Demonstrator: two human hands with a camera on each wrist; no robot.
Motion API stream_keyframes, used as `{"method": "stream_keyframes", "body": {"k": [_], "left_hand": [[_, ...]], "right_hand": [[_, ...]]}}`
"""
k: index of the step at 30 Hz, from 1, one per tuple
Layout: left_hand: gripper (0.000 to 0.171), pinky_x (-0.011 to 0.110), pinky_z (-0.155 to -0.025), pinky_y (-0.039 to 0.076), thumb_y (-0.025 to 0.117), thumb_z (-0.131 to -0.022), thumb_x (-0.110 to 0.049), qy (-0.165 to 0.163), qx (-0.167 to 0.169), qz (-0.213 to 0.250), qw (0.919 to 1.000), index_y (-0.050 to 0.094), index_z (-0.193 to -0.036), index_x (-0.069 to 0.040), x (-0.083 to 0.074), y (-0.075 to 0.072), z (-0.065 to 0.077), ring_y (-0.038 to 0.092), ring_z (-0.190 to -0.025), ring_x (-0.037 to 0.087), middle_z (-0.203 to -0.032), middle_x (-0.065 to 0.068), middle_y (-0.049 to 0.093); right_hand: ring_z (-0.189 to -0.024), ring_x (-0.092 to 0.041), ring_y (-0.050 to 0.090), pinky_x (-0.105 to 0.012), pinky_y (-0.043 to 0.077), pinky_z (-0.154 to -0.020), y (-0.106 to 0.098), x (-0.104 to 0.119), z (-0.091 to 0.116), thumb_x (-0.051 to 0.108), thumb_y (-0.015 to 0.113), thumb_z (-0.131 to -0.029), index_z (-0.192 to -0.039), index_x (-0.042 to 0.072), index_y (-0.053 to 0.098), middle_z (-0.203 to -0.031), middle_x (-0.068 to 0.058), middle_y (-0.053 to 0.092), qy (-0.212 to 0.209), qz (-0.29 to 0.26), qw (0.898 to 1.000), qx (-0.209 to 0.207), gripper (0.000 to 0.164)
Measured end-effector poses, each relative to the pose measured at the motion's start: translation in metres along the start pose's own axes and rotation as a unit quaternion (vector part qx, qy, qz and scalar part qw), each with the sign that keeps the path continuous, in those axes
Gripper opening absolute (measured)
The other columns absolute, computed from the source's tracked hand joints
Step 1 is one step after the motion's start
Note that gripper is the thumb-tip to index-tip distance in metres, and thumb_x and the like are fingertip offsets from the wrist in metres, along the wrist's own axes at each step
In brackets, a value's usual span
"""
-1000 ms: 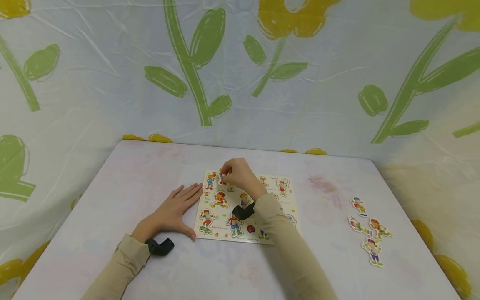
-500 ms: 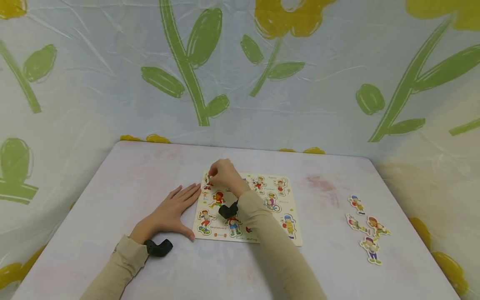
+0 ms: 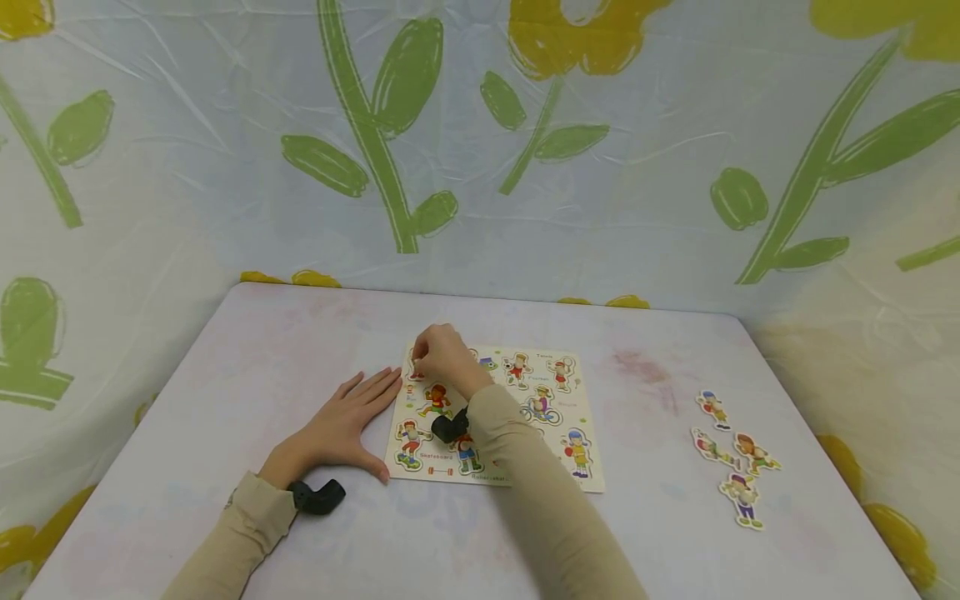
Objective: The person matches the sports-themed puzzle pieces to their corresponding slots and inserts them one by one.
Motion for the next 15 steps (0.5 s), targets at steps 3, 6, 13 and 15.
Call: {"method": "stream_keyframes", "body": {"k": [3,6,13,15], "left_hand": [[0.141,0.056,-0.118,0.011,0.06,-0.053,-0.094,-0.001,0.0,-0.001,1.0,0.025,-0.157,-0.005,0.0003,0.001,0.0003,0.018,-0.15,0.03,-0.164,0.009,0.02],[0.141,0.055,-0.119,0.011,0.059,-0.054,-0.095,-0.002,0.002,-0.006,1.0,0.024,-0.158,-0.006,0.0003,0.0015,0.0005,0.018,-0.15,0.029,-0.165,0.008,0.019],[0.141,0.056,-0.119,0.01,0.058,-0.055,-0.095,-0.004,0.007,0.0,1.0,0.024,-0.157,-0.004,-0.0018,0.0,0.0004,0.018,-0.15,0.029,-0.164,0.01,0.019],[0.14,0.056,-0.119,0.01,0.058,-0.055,-0.095,-0.005,0.008,0.003,1.0,0.024,-0.157,-0.004,-0.0029,-0.0008,0.0,0.018,-0.15,0.03,-0.164,0.01,0.02]], "right_hand": [[-0.068,-0.015,0.056,-0.022,0.046,-0.055,0.0015,0.0006,0.0002,0.007,0.075,-0.083,-0.081,0.006,0.074,-0.077,-0.001,0.064,-0.005,-0.003,1.0,-0.002,0.002],[-0.068,-0.016,0.057,-0.022,0.047,-0.055,0.0021,0.0016,0.0004,0.007,0.075,-0.084,-0.081,0.006,0.074,-0.077,-0.001,0.064,-0.003,-0.004,1.0,0.001,0.004],[-0.071,-0.015,0.057,-0.023,0.048,-0.059,0.0028,0.002,0.0006,0.009,0.075,-0.086,-0.084,0.006,0.075,-0.078,-0.001,0.066,-0.002,0.009,1.0,0.002,0.004],[-0.072,-0.015,0.057,-0.023,0.049,-0.061,0.0034,0.0013,0.0008,0.01,0.074,-0.087,-0.086,0.006,0.076,-0.08,-0.002,0.067,-0.006,0.019,1.0,-0.001,0.005]]}}
Point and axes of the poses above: each hand's wrist, its own z-axis away from the middle knuckle, its own y-axis out of the palm, x = y × z, the point moved 2 cm from there along -z, towards the middle knuckle
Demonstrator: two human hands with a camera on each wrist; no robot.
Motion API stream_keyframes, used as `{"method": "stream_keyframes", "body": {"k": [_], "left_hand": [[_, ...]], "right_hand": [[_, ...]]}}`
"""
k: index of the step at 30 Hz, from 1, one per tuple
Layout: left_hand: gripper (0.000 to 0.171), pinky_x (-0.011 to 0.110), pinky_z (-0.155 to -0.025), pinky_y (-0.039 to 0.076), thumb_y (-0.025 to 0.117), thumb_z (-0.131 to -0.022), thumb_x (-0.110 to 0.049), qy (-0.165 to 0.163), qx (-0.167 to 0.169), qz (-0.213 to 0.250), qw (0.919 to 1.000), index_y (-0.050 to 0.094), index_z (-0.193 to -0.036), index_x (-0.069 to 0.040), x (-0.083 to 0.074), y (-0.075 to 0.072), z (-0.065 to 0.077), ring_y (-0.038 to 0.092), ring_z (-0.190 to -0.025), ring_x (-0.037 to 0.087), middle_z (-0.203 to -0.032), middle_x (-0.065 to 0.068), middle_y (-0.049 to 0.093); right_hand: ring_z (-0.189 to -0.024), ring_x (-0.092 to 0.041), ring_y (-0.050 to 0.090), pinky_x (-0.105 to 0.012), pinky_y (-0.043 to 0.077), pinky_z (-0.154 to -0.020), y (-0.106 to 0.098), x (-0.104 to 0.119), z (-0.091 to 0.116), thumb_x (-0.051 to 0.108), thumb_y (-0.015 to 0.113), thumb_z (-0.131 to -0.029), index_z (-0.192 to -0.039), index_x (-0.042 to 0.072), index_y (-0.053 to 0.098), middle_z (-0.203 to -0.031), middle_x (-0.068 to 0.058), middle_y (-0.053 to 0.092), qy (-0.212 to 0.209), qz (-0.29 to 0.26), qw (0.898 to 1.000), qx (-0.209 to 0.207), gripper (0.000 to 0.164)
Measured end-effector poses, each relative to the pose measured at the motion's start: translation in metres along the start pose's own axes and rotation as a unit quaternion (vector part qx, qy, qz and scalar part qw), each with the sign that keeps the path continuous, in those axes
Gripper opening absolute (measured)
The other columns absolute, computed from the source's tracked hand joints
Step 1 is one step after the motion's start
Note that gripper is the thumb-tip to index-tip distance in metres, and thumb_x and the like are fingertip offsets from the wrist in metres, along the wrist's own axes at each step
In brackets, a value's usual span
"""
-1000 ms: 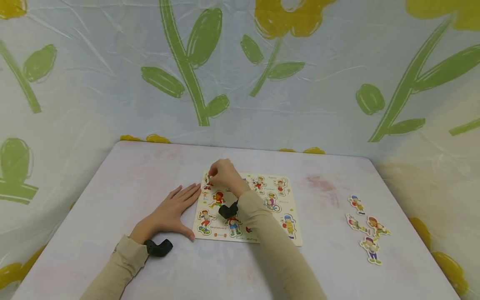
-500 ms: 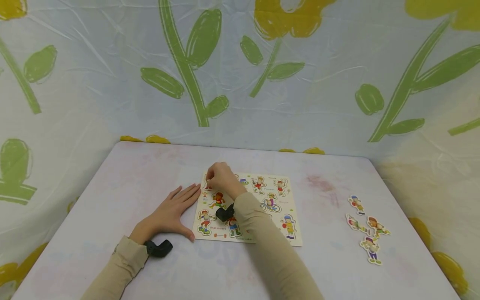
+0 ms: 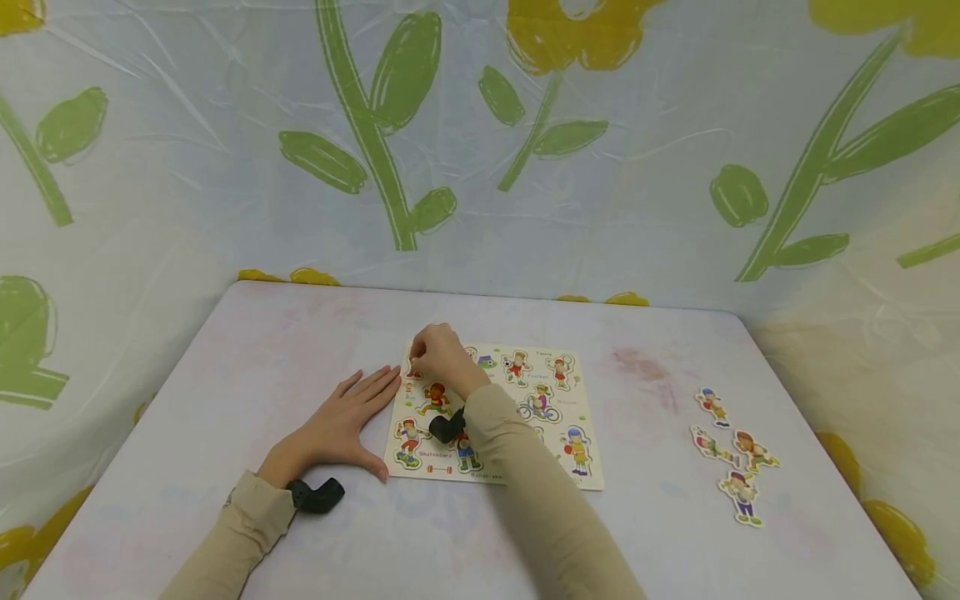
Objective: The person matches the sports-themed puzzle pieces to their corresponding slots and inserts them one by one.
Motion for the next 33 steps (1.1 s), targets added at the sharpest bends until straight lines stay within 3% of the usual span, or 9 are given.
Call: {"method": "stream_keyframes", "body": {"k": [6,11,18,26,33], "left_hand": [[0.14,0.056,-0.119,0.01,0.058,-0.056,-0.094,-0.001,0.005,0.005,1.0,0.024,-0.157,-0.005,-0.002,-0.001,-0.001,0.017,-0.15,0.03,-0.164,0.01,0.019],[0.14,0.056,-0.119,0.011,0.058,-0.055,-0.094,0.002,0.001,0.001,1.0,0.024,-0.157,-0.004,-0.003,-0.001,0.0,0.018,-0.15,0.031,-0.164,0.011,0.02],[0.14,0.056,-0.119,0.011,0.058,-0.056,-0.094,0.0,0.001,0.0,1.0,0.024,-0.157,-0.004,-0.002,-0.001,0.0,0.018,-0.15,0.031,-0.164,0.011,0.02],[0.14,0.055,-0.119,0.01,0.058,-0.056,-0.095,-0.004,0.006,-0.002,1.0,0.023,-0.158,-0.005,-0.001,-0.001,-0.001,0.016,-0.151,0.03,-0.165,0.009,0.018],[0.141,0.055,-0.119,0.011,0.058,-0.055,-0.095,-0.003,0.002,-0.002,1.0,0.023,-0.157,-0.005,-0.001,-0.001,-0.001,0.017,-0.15,0.03,-0.165,0.009,0.018]], "right_hand": [[-0.081,-0.018,0.061,-0.027,0.053,-0.071,-0.003,0.003,0.008,0.006,0.072,-0.087,-0.097,0.005,0.077,-0.092,-0.006,0.071,-0.001,0.028,1.0,0.0,0.01],[-0.084,-0.02,0.058,-0.031,0.051,-0.075,-0.01,0.012,0.018,0.003,0.071,-0.087,-0.108,0.003,0.074,-0.097,-0.01,0.07,-0.008,0.036,0.999,0.028,0.022],[-0.102,-0.026,0.066,-0.035,0.055,-0.086,-0.019,0.015,0.032,0.005,0.068,-0.091,-0.123,-0.001,0.069,-0.117,-0.015,0.07,-0.027,-0.003,0.998,0.048,0.032],[-0.105,-0.029,0.065,-0.038,0.056,-0.084,-0.034,0.004,0.053,0.01,0.062,-0.095,-0.123,0.0,0.068,-0.121,-0.014,0.068,-0.047,-0.039,0.998,0.03,0.03],[-0.096,-0.025,0.067,-0.036,0.056,-0.079,-0.056,-0.017,0.076,0.013,0.065,-0.096,-0.113,0.002,0.073,-0.109,-0.01,0.072,-0.075,-0.047,0.996,-0.03,0.022]]}}
Point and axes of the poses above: each hand's wrist, its own z-axis away from the middle knuckle, its own y-axis out of the palm, x = y × z, the point moved 2 cm from there along -z, towards the middle knuckle
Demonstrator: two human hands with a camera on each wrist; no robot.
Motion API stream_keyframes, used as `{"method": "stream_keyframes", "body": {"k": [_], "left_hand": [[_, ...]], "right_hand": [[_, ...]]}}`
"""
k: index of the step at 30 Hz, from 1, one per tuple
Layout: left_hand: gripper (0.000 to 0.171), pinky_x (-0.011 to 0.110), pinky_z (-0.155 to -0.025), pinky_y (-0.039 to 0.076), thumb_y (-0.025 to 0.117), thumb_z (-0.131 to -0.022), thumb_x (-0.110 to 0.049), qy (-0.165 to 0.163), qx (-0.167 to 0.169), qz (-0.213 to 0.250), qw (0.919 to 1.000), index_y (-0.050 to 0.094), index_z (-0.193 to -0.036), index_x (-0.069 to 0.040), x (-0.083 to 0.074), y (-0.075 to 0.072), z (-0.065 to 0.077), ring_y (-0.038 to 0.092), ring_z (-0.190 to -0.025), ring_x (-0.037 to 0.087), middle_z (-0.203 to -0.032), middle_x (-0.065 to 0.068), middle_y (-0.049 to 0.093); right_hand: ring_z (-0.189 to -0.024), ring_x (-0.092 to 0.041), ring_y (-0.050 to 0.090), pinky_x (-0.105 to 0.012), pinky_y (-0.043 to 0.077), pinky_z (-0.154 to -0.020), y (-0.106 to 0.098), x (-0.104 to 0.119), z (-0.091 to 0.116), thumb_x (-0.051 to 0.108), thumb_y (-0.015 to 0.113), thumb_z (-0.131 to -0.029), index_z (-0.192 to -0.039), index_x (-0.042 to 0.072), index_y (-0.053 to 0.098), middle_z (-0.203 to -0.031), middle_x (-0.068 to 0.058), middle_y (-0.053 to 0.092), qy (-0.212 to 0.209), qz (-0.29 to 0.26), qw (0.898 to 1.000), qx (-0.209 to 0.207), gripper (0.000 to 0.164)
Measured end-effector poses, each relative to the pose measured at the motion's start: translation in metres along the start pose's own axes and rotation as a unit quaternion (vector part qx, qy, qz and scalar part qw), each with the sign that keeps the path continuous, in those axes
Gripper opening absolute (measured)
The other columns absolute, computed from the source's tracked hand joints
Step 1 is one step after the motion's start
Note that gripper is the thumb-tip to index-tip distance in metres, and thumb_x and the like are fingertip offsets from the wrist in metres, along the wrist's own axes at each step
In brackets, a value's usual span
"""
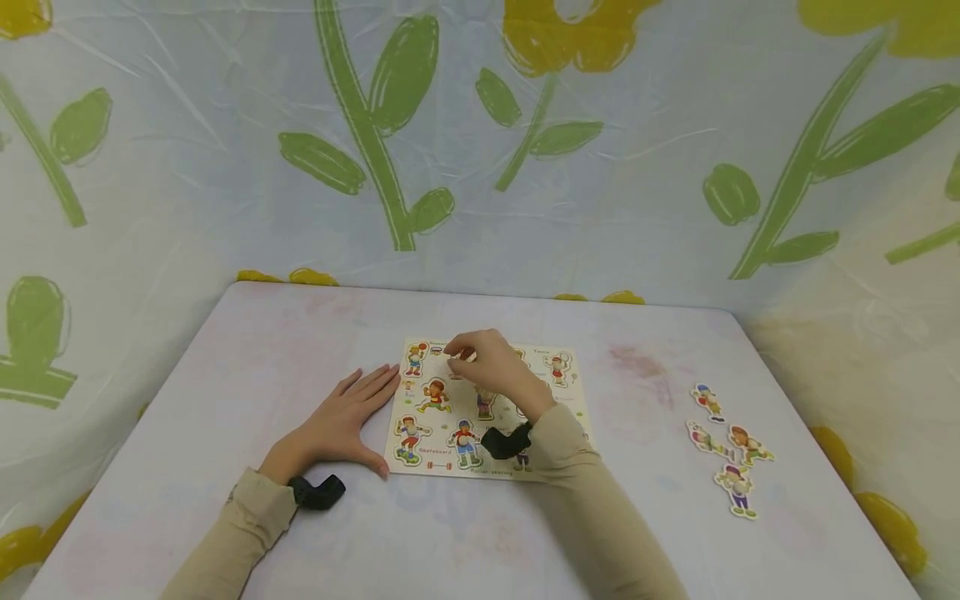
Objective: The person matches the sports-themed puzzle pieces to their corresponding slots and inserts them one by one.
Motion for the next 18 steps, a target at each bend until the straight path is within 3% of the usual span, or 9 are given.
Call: {"method": "stream_keyframes", "body": {"k": [18], "left_hand": [[0.141,0.055,-0.119,0.01,0.058,-0.055,-0.095,-0.001,-0.001,0.002,1.0,0.023,-0.157,-0.004,0.0,0.001,0.001,0.016,-0.151,0.03,-0.165,0.009,0.018]], "right_hand": [[-0.083,-0.024,0.068,-0.036,0.058,-0.071,-0.061,-0.063,0.058,0.011,0.068,-0.094,-0.101,0.005,0.076,-0.093,-0.008,0.074,0.033,-0.031,0.992,-0.12,0.012]]}}
Point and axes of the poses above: each hand's wrist, its own z-axis away from the middle knuckle, its own y-axis out of the palm, x = y × z, the point moved 2 cm from there along -z, towards the middle knuckle
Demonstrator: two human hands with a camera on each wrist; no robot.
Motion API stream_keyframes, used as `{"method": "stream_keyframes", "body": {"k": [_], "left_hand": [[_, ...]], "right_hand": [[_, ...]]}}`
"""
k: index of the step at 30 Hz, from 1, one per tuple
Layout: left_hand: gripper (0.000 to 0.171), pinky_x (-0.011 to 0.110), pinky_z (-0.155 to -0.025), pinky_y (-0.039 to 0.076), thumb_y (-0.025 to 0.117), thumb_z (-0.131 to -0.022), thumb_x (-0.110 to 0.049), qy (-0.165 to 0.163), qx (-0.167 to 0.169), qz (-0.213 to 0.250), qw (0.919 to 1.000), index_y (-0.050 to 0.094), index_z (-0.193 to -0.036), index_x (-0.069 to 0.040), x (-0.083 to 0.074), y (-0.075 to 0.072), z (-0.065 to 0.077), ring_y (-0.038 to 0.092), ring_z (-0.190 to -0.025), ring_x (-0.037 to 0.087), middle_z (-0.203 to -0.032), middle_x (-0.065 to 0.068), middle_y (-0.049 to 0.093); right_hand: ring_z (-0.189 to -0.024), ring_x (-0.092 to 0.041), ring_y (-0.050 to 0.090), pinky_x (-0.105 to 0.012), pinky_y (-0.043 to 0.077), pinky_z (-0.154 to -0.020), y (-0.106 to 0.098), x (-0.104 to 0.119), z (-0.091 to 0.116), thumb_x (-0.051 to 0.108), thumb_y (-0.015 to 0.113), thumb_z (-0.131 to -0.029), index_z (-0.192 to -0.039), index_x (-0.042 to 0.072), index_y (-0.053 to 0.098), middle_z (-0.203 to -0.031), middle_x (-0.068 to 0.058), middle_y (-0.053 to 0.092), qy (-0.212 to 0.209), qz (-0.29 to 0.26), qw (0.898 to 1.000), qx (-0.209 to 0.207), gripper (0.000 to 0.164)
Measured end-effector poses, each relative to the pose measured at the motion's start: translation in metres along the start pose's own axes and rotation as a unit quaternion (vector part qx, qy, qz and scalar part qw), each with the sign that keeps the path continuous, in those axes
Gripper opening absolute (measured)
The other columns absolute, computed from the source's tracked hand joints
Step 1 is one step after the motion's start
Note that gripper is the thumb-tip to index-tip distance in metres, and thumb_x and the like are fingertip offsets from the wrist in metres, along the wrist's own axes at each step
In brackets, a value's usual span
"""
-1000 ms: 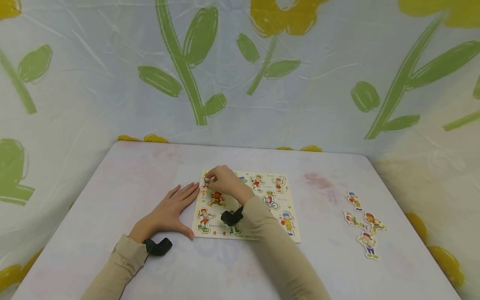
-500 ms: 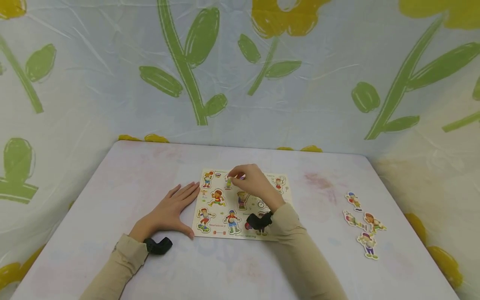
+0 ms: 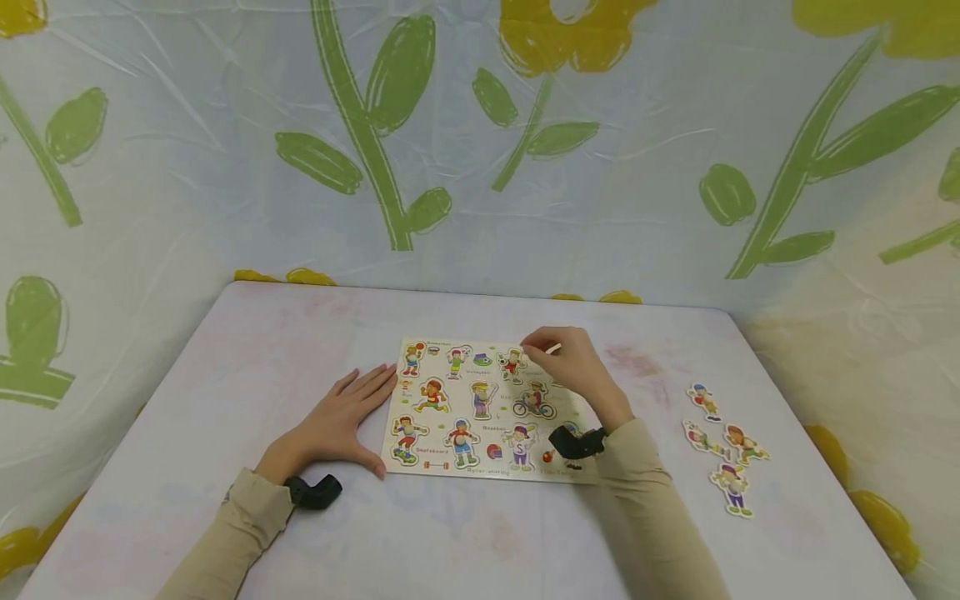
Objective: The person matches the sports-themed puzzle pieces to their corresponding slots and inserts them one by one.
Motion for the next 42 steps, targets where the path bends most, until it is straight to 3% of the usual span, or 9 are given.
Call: {"method": "stream_keyframes", "body": {"k": [10,23,27,34,42], "left_hand": [[0.141,0.055,-0.118,0.011,0.063,-0.054,-0.092,0.006,-0.005,0.004,1.0,0.024,-0.157,-0.004,0.001,0.001,0.0,0.017,-0.15,0.031,-0.164,0.011,0.019],[0.142,0.056,-0.118,0.012,0.063,-0.053,-0.092,0.008,-0.006,-0.002,0.9999,0.025,-0.157,-0.004,0.002,0.002,-0.001,0.018,-0.15,0.032,-0.164,0.011,0.02],[0.141,0.056,-0.117,0.013,0.063,-0.054,-0.092,0.015,-0.014,-0.005,0.9998,0.025,-0.157,-0.004,0.002,0.003,-0.001,0.019,-0.149,0.032,-0.164,0.012,0.021],[0.141,0.054,-0.119,0.008,0.062,-0.054,-0.093,0.0,0.0,0.009,1.0,0.023,-0.158,-0.005,0.002,0.003,-0.001,0.015,-0.151,0.03,-0.165,0.009,0.017],[0.141,0.056,-0.118,0.011,0.064,-0.054,-0.092,0.004,-0.009,0.009,0.9999,0.026,-0.157,-0.004,0.001,0.002,0.0,0.018,-0.15,0.032,-0.164,0.011,0.02]], "right_hand": [[-0.088,-0.03,0.067,-0.044,0.055,-0.075,-0.039,-0.04,0.023,0.013,0.067,-0.095,-0.102,0.001,0.075,-0.096,-0.013,0.074,0.055,0.054,0.996,-0.047,0.017],[-0.091,-0.034,0.067,-0.02,0.053,-0.067,-0.083,-0.088,0.062,0.026,0.062,-0.099,-0.113,-0.003,0.071,-0.098,-0.018,0.073,0.164,0.025,0.983,-0.077,0.034],[-0.086,-0.029,0.067,-0.025,0.055,-0.067,-0.094,-0.098,0.07,0.028,0.061,-0.099,-0.114,-0.004,0.07,-0.098,-0.02,0.072,0.175,0.018,0.98,-0.088,0.036],[-0.075,-0.01,0.065,-0.019,0.054,-0.062,-0.11,-0.117,0.083,0.028,0.061,-0.099,-0.114,-0.007,0.069,-0.098,-0.023,0.072,0.191,0.019,0.976,-0.108,0.039],[-0.067,-0.015,0.064,-0.025,0.051,-0.053,-0.124,-0.141,0.102,0.031,0.062,-0.098,-0.118,-0.006,0.068,-0.098,-0.021,0.071,0.254,0.047,0.961,-0.103,0.042]]}}
Point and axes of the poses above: each hand's wrist, its own z-axis away from the middle knuckle, its own y-axis out of the palm, x = y × z, the point moved 2 cm from there along -z, towards the middle knuckle
